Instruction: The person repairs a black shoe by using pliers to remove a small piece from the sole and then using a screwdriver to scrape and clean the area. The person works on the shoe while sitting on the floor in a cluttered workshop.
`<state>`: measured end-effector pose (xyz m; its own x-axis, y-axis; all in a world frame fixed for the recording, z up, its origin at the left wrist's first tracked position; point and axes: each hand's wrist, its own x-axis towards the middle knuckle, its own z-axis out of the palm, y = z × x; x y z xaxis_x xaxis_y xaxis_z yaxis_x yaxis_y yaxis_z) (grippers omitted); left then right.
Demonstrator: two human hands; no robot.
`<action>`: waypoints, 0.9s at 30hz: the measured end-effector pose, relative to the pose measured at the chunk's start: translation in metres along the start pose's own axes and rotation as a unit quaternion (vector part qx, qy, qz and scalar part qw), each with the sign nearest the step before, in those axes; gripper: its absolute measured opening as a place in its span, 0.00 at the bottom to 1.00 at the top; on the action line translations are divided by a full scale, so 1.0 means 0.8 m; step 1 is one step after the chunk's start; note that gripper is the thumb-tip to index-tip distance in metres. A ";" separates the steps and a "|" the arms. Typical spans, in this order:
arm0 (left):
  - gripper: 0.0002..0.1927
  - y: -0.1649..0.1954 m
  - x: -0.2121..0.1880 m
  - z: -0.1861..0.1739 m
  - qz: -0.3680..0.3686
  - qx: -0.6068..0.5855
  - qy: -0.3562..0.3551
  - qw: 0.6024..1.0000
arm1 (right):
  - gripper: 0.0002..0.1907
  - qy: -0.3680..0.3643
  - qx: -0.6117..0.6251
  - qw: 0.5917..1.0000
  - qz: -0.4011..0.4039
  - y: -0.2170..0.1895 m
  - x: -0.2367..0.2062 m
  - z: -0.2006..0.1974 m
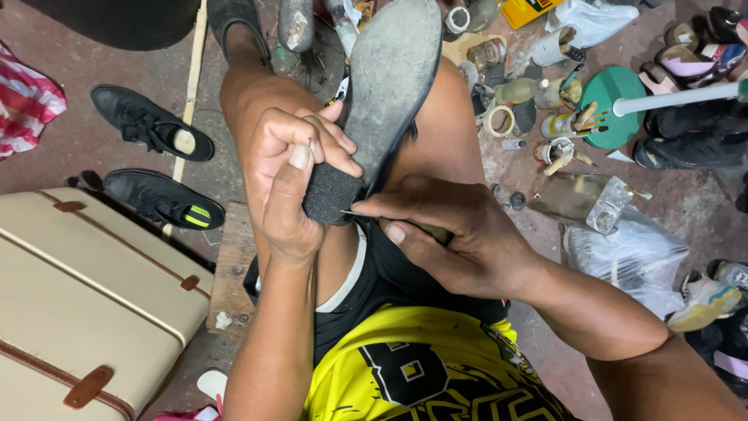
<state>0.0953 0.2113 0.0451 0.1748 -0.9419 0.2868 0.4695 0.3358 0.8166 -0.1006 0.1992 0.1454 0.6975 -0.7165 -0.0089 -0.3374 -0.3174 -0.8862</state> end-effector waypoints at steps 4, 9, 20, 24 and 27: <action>0.10 -0.002 -0.006 0.002 0.012 0.058 -0.015 0.998 | 0.17 -0.032 -0.039 0.997 0.062 0.000 -0.006 -0.007; 0.11 0.007 -0.010 0.000 0.052 0.181 -0.056 0.980 | 0.18 -0.056 -0.057 0.996 0.035 0.001 -0.013 -0.009; 0.06 0.033 0.001 -0.016 0.118 0.300 -0.094 0.942 | 0.19 -0.090 -0.011 0.995 0.047 0.002 -0.005 0.010; 0.06 0.035 0.003 -0.020 0.120 0.307 -0.088 0.940 | 0.20 -0.091 0.003 0.995 0.051 0.004 -0.001 0.015; 0.06 0.034 0.003 -0.022 0.119 0.313 -0.091 0.938 | 0.20 -0.092 -0.005 0.995 0.048 0.004 0.001 0.016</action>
<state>0.1237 0.2187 0.0593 0.0331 -0.8459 0.5323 -0.1735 0.5197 0.8366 -0.0926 0.2056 0.1365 0.7656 -0.6178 -0.1793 -0.4142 -0.2600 -0.8723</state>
